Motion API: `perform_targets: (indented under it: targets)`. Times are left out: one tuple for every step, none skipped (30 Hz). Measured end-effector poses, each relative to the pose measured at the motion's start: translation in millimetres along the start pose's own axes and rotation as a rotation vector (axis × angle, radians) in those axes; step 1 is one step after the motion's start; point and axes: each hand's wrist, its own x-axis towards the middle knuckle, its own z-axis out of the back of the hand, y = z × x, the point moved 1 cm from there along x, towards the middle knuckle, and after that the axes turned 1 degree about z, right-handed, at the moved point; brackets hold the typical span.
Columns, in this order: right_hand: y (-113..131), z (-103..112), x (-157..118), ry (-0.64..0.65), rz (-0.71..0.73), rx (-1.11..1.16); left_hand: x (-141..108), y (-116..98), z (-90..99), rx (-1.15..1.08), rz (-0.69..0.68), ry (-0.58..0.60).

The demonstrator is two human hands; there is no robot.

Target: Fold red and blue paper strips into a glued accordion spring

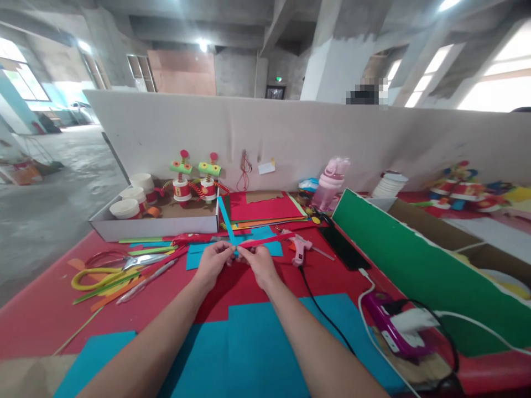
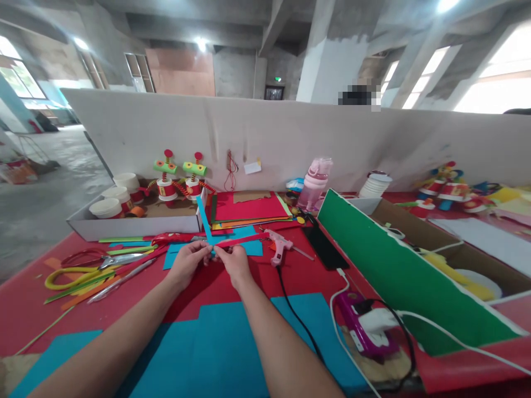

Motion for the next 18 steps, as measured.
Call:
perform_targets:
  targets:
    - [0.8,-0.3,-0.3,-0.006,0.003,0.000,-0.2,-0.5,-0.4,-0.002,-0.001,0.002]
    - [1.4,-0.7,-0.7,-0.010,0.001,0.002,-0.4,-1.0,-0.8,-0.002,-0.002,0.001]
    - [1.9,-1.1,-1.1,-0.012,-0.004,0.005,-0.6,-1.6,-1.1,-0.001,-0.004,0.000]
    - [2.4,-1.5,-1.6,-0.010,-0.013,0.011,-0.9,-2.0,-1.3,0.002,-0.006,-0.001]
    - [2.8,-2.0,-2.0,-0.005,-0.023,0.018,-1.2,-2.4,-1.3,0.005,-0.007,0.000]
    - [3.2,-2.4,-2.4,0.001,-0.032,0.027,-1.4,-2.6,-1.3,0.010,-0.009,0.005]
    - [3.4,-2.7,-2.6,0.006,-0.035,0.038,-1.6,-2.6,-1.1,0.015,-0.010,0.010]
    - [3.6,-2.9,-2.7,0.009,-0.035,0.049,-1.6,-2.4,-0.9,0.021,-0.014,0.014]
    - [3.7,-3.0,-2.7,0.008,-0.035,0.059,-1.5,-2.0,-0.6,0.024,-0.019,0.018]
    - [3.6,-2.8,-2.5,0.004,-0.036,0.066,-1.4,-1.4,-0.3,0.025,-0.023,0.019]
    - [3.4,-2.6,-2.2,0.000,-0.038,0.070,-1.2,-0.8,-0.1,0.023,-0.025,0.018]
    - [3.0,-2.4,-1.8,-0.001,-0.044,0.070,-1.0,-0.3,0.0,0.019,-0.023,0.013]
    - [2.6,-2.1,-1.5,0.000,-0.051,0.067,-0.9,0.1,0.0,0.015,-0.021,0.007]
    - [2.2,-1.8,-1.2,0.003,-0.055,0.061,-0.9,0.1,-0.1,0.012,-0.018,0.003]
    - [1.9,-1.6,-1.0,0.007,-0.056,0.056,-1.0,-0.1,-0.4,0.012,-0.017,0.002]
    - [1.7,-1.4,-1.0,0.010,-0.053,0.049,-1.3,-0.7,-0.8,0.013,-0.018,0.005]
    - [1.6,-1.4,-1.1,0.009,-0.046,0.044,-1.7,-1.5,-1.4,0.016,-0.021,0.011]
    - [1.8,-1.4,-1.3,0.006,-0.036,0.041,-2.2,-2.4,-2.0,0.018,-0.024,0.022]
